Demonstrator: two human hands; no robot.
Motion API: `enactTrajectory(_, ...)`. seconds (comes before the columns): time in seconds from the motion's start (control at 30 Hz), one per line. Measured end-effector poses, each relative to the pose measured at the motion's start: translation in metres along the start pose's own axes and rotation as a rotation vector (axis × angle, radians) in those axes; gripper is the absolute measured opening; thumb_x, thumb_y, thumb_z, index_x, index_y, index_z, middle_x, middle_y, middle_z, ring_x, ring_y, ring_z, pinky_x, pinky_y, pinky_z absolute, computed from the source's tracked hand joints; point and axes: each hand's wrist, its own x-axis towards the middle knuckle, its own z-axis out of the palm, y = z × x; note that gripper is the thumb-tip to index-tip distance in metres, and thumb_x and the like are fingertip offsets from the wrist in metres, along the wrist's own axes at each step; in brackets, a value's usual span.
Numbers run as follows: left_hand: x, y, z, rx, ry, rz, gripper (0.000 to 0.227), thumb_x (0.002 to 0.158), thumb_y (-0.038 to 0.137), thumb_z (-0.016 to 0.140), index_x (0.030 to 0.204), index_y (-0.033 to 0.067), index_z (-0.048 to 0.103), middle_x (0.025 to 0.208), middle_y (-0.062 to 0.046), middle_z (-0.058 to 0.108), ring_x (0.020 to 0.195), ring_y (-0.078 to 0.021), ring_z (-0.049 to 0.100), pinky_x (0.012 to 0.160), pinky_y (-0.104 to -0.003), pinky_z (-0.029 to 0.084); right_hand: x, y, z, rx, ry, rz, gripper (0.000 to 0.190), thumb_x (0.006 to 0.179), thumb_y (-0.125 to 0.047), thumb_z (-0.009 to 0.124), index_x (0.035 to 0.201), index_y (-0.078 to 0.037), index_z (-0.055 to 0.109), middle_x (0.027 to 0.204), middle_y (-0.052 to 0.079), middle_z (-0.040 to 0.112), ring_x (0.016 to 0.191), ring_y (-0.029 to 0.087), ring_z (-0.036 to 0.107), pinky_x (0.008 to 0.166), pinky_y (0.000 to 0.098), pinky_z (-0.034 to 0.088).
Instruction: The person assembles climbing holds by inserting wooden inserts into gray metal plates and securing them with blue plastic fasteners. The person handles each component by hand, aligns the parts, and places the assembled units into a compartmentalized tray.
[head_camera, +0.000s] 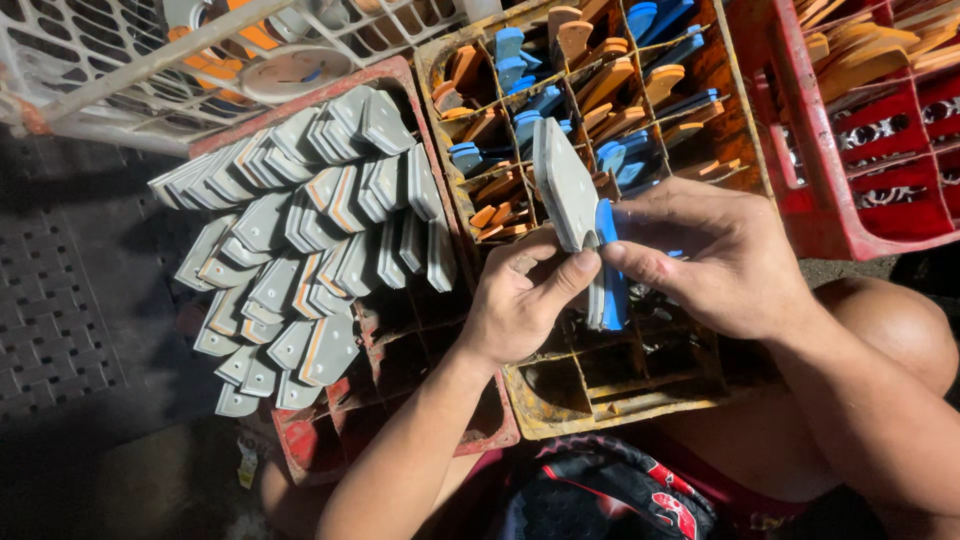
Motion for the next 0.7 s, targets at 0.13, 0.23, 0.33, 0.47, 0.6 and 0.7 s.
enactTrajectory(0.13, 0.000, -0.001, -0.001, -0.014, 0.001, -0.009, 0.027, 0.107, 0.024, 0.067, 0.124, 0.0028, 0.071, 0.116, -0.003, 0.074, 0.108, -0.0099, 0.065, 0.099, -0.027, 0.053, 0.000, 0.000, 0.000, -0.015, 0.001, 0.004, 0.032, 0.090, -0.011, 0.078, 0.118, 0.004, 0.073, 0.102, 0.008, 0.073, 0.087, 0.010, 0.070, 0.074, 0.0226, 0.060)
enactTrajectory(0.23, 0.001, -0.002, -0.002, -0.012, 0.002, -0.016, 0.027, 0.107, 0.023, 0.067, 0.124, 0.0027, 0.071, 0.115, -0.003, 0.074, 0.107, -0.0098, 0.066, 0.098, -0.027, 0.054, 0.000, 0.001, 0.001, -0.043, 0.011, -0.009, 0.033, 0.090, -0.012, 0.078, 0.118, 0.004, 0.073, 0.103, 0.008, 0.073, 0.087, 0.010, 0.070, 0.073, 0.0225, 0.060)
enactTrajectory(0.33, 0.001, -0.002, -0.002, -0.006, -0.003, -0.008, 0.027, 0.107, 0.024, 0.068, 0.123, 0.0026, 0.072, 0.115, -0.004, 0.075, 0.107, -0.0097, 0.066, 0.098, -0.027, 0.054, 0.000, 0.002, 0.001, -0.058, 0.011, 0.002, 0.033, 0.090, -0.013, 0.078, 0.118, 0.004, 0.073, 0.103, 0.008, 0.073, 0.087, 0.010, 0.070, 0.073, 0.0226, 0.059)
enactTrajectory(0.47, 0.001, 0.000, -0.002, 0.009, -0.005, -0.027, 0.029, 0.106, 0.027, 0.069, 0.122, 0.0030, 0.072, 0.111, -0.002, 0.075, 0.103, -0.0091, 0.067, 0.093, -0.026, 0.055, 0.000, 0.004, 0.002, 0.002, -0.002, 0.010, 0.032, 0.092, -0.012, 0.077, 0.118, 0.005, 0.073, 0.104, 0.007, 0.072, 0.091, 0.010, 0.070, 0.078, 0.0230, 0.059)
enactTrajectory(0.6, 0.000, 0.006, -0.002, 0.059, -0.012, -0.076, 0.032, 0.103, 0.029, 0.072, 0.120, 0.0024, 0.074, 0.103, -0.002, 0.075, 0.094, -0.0090, 0.066, 0.087, -0.025, 0.055, 0.001, 0.005, 0.003, 0.087, -0.013, 0.056, 0.032, 0.092, -0.011, 0.076, 0.118, 0.005, 0.073, 0.104, 0.008, 0.072, 0.092, 0.011, 0.070, 0.078, 0.0237, 0.060)
enactTrajectory(0.7, -0.001, 0.010, -0.001, 0.068, -0.004, -0.062, 0.034, 0.101, 0.031, 0.073, 0.120, 0.0033, 0.074, 0.104, -0.002, 0.076, 0.096, -0.0079, 0.068, 0.088, -0.024, 0.056, 0.001, 0.006, 0.003, 0.083, -0.024, 0.046, 0.032, 0.092, -0.011, 0.076, 0.119, 0.005, 0.072, 0.105, 0.008, 0.073, 0.092, 0.011, 0.070, 0.079, 0.0239, 0.060)
